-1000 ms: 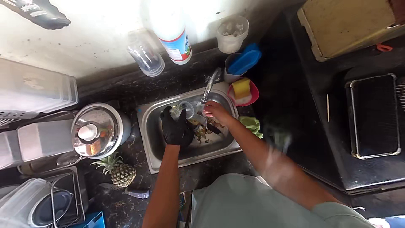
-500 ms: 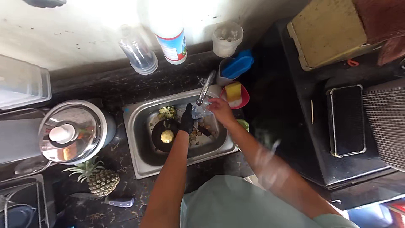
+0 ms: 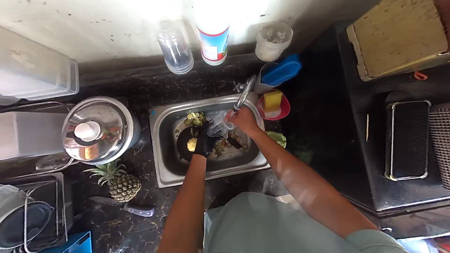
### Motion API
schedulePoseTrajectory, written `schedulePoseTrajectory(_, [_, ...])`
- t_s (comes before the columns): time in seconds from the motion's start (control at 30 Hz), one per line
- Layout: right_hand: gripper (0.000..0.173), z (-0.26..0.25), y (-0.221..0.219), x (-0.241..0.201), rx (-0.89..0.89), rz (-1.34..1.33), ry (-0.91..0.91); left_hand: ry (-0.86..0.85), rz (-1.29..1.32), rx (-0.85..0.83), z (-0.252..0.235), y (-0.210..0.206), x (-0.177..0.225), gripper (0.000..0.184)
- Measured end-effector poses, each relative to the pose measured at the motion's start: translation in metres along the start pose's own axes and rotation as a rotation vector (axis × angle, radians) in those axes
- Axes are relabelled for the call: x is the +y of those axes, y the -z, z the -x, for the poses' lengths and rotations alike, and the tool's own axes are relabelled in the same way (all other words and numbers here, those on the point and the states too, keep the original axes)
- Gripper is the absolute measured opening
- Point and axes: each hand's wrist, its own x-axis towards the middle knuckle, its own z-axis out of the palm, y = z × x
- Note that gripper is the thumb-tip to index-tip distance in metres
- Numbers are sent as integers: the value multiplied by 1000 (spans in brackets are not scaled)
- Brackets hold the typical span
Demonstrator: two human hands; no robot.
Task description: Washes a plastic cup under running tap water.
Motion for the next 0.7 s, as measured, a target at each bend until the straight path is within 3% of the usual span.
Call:
schedulePoseTrajectory(0.07, [34, -3, 1, 9, 32, 33, 48, 37, 26, 21, 2, -6, 6, 54])
schedulePoseTrajectory(0.17, [54, -16, 2, 30, -113, 5, 9, 104, 3, 48, 5, -17, 14, 59])
schedulePoseTrajectory(0.27, [33, -22, 3, 44, -155, -26, -55, 118, 12, 42, 9, -21, 21, 49])
schedulePoseTrajectory(0.43, [38, -22, 7, 45, -211, 2, 6, 115, -31, 2, 9, -17, 15, 61])
schedulePoseTrajectory(0.5, [27, -21, 6, 41, -189, 2, -8, 86, 5, 9, 13, -19, 16, 50])
schedulePoseTrajectory(0.57, [30, -22, 5, 41, -184, 40, -13, 103, 92, 28, 15, -23, 18, 41])
schedulePoseTrajectory(0.63, [42, -24, 6, 41, -209, 52, 9, 124, 57, -3, 13, -20, 15, 49])
schedulePoseTrajectory(0.7, [34, -22, 4, 38, -218, 49, 5, 168, -38, 75, 18, -31, 23, 63])
